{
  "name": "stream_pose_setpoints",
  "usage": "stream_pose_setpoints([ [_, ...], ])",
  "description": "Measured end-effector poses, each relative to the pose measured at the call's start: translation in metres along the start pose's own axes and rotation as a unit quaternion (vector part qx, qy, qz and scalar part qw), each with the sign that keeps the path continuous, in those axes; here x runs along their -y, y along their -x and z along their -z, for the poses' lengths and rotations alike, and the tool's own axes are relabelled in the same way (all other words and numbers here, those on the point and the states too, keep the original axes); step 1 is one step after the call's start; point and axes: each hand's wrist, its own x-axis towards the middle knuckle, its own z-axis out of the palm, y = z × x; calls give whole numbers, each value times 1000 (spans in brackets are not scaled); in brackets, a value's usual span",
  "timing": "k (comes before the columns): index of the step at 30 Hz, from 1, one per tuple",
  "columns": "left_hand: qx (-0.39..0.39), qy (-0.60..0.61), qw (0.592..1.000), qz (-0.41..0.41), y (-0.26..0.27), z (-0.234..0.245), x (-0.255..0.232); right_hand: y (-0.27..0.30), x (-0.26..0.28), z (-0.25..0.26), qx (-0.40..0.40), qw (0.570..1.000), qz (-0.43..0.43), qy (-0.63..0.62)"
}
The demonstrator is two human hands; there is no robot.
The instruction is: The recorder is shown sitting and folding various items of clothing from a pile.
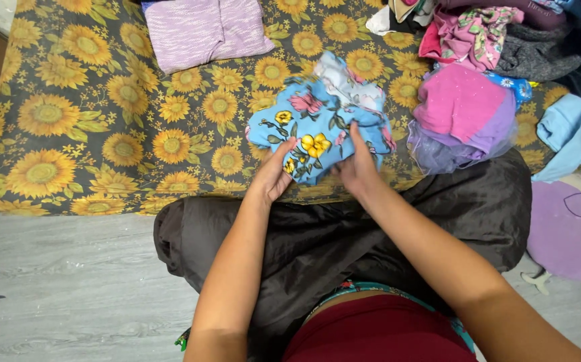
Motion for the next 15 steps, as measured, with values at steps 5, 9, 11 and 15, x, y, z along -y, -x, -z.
stream_pose_setpoints([
  [5, -48, -83, 995, -1, 8, -2, 0, -47, 26, -15, 135, 979, 38, -149],
  [9, -106, -175, 977, -52, 4, 10, 2, -51, 32, -14, 208, 957, 146, -142],
  [11, -106, -198, 971, -80, -10, 33, 15, -64, 24, 13, 150, 967, 158, -129],
  [15, -147, -330, 926, -113, -30, 65, 38, -109, 0, 82, -52, 990, 89, -101],
])
